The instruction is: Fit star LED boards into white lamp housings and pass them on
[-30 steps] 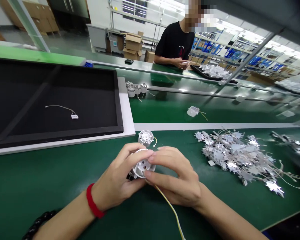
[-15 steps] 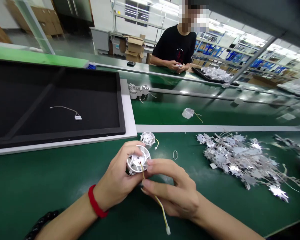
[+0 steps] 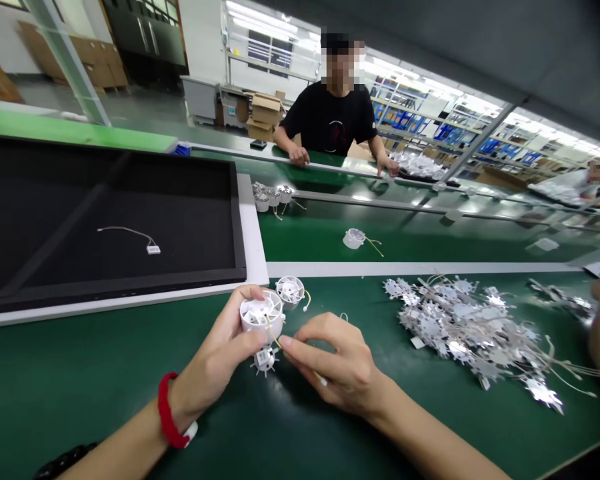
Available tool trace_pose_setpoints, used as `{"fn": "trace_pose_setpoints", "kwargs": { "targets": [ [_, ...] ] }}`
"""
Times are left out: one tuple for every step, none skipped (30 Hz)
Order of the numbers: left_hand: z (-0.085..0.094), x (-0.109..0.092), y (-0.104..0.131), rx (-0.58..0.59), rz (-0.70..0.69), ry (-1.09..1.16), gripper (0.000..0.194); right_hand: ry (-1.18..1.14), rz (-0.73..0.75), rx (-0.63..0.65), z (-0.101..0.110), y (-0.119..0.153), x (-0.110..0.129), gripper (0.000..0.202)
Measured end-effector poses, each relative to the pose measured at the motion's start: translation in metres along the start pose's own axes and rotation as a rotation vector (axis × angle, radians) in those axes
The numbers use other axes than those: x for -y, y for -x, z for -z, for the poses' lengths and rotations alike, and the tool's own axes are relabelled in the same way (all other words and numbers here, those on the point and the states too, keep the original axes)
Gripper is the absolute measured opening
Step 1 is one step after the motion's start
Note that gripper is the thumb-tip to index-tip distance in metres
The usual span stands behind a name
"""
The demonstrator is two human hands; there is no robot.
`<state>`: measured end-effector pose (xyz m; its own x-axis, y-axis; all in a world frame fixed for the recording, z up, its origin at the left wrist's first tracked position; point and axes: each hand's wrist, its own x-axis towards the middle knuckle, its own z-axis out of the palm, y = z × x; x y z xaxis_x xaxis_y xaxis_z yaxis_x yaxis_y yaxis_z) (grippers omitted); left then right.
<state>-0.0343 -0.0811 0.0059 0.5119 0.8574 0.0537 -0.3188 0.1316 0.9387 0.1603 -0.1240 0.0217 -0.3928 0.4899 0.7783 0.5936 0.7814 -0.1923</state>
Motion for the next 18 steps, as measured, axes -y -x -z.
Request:
{"fn": "trace_pose_setpoints", "kwargs": {
  "targets": [
    [0.0,-0.001,0.0,0.007,0.012,0.003,0.03,0.009,0.014,0.007,0.0,0.0,0.0,0.022],
    [0.0,-0.002,0.0,0.003,0.027,-0.007,0.029,0.015,0.038,0.026,0.001,0.0,-0.001,0.022],
    [-0.001,-0.004,0.0,-0.011,0.037,-0.021,0.029,0.016,0.075,0.06,0.003,0.0,-0.002,0.023],
    [-0.001,-0.005,-0.001,-0.028,0.04,-0.038,0.03,0.012,0.111,0.112,0.005,0.0,-0.005,0.025],
    [-0.002,-0.006,-0.002,-0.048,0.037,-0.052,0.033,0.01,0.103,0.185,0.008,-0.001,-0.01,0.026],
    [-0.002,-0.006,-0.003,-0.068,0.028,-0.064,0.035,0.02,0.042,0.266,0.012,-0.002,-0.017,0.028],
    [-0.001,-0.006,-0.004,-0.09,0.017,-0.074,0.037,0.046,-0.062,0.341,0.017,-0.004,-0.025,0.029],
    [0.0,-0.005,-0.005,-0.112,0.007,-0.083,0.038,0.092,-0.223,0.408,0.021,-0.006,-0.036,0.03],
    [0.001,-0.005,-0.006,-0.128,0.001,-0.092,0.039,0.155,-0.369,0.441,0.026,-0.009,-0.048,0.03],
    [0.002,-0.004,-0.007,-0.139,0.0,-0.1,0.04,0.212,-0.471,0.463,0.03,-0.012,-0.061,0.031],
    [0.004,-0.003,-0.007,-0.142,0.0,-0.107,0.04,0.265,-0.555,0.491,0.033,-0.015,-0.075,0.031],
    [0.004,-0.002,-0.007,-0.143,0.001,-0.113,0.039,0.31,-0.624,0.532,0.035,-0.019,-0.088,0.03],
    [0.005,-0.001,-0.007,-0.14,0.002,-0.122,0.039,0.348,-0.687,0.581,0.036,-0.022,-0.102,0.027],
    [0.005,-0.001,-0.007,-0.136,0.004,-0.132,0.039,0.386,-0.751,0.628,0.035,-0.025,-0.114,0.024],
    [0.005,-0.002,-0.007,-0.133,0.004,-0.143,0.04,0.422,-0.815,0.671,0.034,-0.028,-0.126,0.022],
    [0.005,-0.002,-0.007,-0.13,0.002,-0.153,0.041,0.455,-0.874,0.707,0.031,-0.032,-0.136,0.022],
    [0.005,-0.002,-0.007,-0.127,0.0,-0.163,0.042,0.485,-0.925,0.734,0.028,-0.035,-0.146,0.024],
    [0.004,-0.003,-0.008,-0.123,-0.003,-0.172,0.043,0.508,-0.963,0.751,0.023,-0.038,-0.155,0.025]
  ]
}}
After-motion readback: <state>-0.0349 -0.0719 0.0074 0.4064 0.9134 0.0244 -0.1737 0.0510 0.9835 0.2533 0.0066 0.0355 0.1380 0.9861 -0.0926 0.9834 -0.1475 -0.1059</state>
